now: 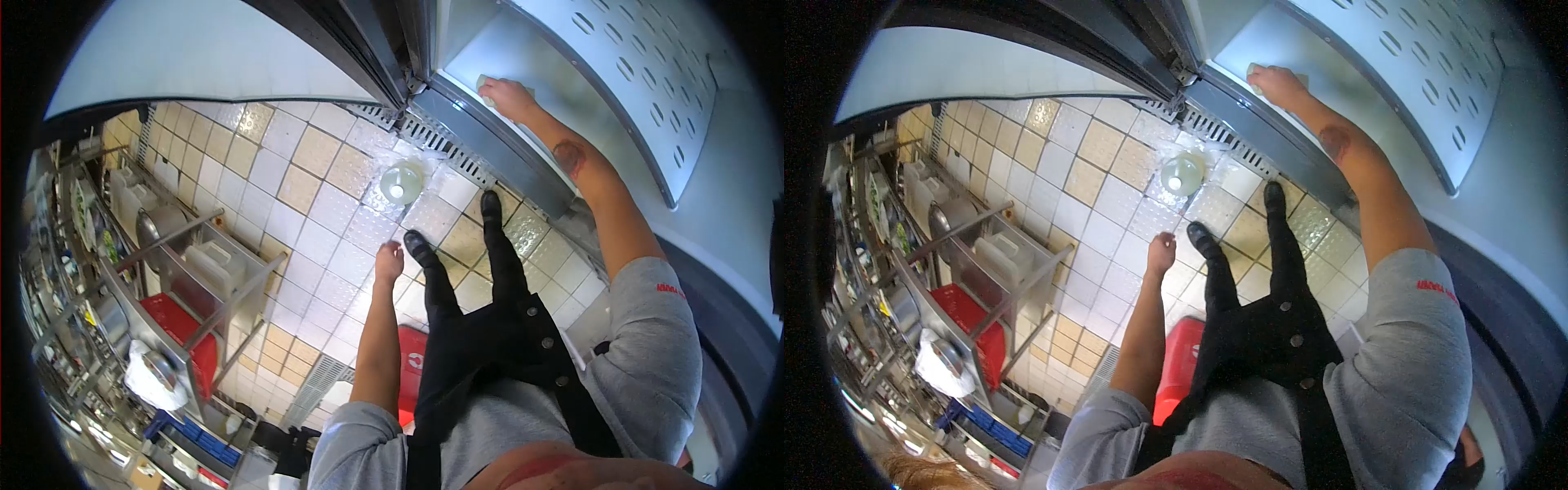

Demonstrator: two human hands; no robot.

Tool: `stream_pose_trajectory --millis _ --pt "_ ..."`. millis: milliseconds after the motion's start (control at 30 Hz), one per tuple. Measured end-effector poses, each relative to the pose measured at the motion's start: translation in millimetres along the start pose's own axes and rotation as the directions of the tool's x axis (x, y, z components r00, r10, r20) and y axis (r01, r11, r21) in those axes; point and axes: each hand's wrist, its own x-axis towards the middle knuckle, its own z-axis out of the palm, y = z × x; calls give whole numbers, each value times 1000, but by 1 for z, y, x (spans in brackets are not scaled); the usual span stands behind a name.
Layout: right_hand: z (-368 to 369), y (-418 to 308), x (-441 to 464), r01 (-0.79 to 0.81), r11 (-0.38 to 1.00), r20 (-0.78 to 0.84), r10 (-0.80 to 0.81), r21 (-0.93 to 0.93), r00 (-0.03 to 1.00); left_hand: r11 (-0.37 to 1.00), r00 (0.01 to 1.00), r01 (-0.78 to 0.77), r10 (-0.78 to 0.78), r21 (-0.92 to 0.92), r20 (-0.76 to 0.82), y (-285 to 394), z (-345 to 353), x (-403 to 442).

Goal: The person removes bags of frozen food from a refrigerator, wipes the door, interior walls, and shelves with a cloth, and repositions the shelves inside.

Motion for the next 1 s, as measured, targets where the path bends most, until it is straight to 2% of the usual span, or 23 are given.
stream_pose_trajectory --millis 67,100,200,300,333,367,433,500,633,733,833,900,967,1000 --pt "0 1 2 -43 989 125 61 -138 990 994 994 105 -105 4 -8 -17 -19 -29" --pt "-1 -2 -1 -64 977 183 102 -204 978 994 994 105 -104 8 -38 -33 -24 -44" --pt "-11 -5 -29 -350 920 234 306 175 923 987 987 158 -159 -17 -22 -68 -44 -87" --pt "-11 -40 -43 -264 705 94 271 658 958 986 986 164 -164 -13 2 -105 -58 -129" --pt "-6 -59 -39 -193 630 45 243 752 969 988 988 151 -151 -3 39 -122 -62 -141" --pt "-2 -78 -33 -116 543 -5 217 832 976 979 976 205 -205 4 74 -129 -70 -152" --pt "-18 -117 -24 -90 539 -48 237 838 970 952 945 303 -306 41 113 -141 -82 -170" --pt "-25 -133 -17 -187 523 -49 404 831 913 918 911 386 -395 96 117 -154 -95 -180" --pt "-29 -119 -13 -246 456 -163 688 855 707 918 917 393 -387 -54 97 -189 -103 -181" --pt "12 -87 9 -459 599 -210 729 656 651 910 926 378 -366 -171 98 -188 -101 -183" --pt "26 -99 21 -435 800 -232 555 414 799 867 906 424 -402 -261 134 -170 -88 -178" --pt "40 -90 15 -403 839 -282 512 365 811 824 868 497 -470 -273 161 -166 -70 -190" --pt "46 -85 14 -361 876 -344 463 320 817 822 855 512 -461 -249 237 -155 -56 -198" --pt "46 -87 6 -383 862 -316 485 333 815 816 848 518 -452 -256 276 -152 -52 -205"
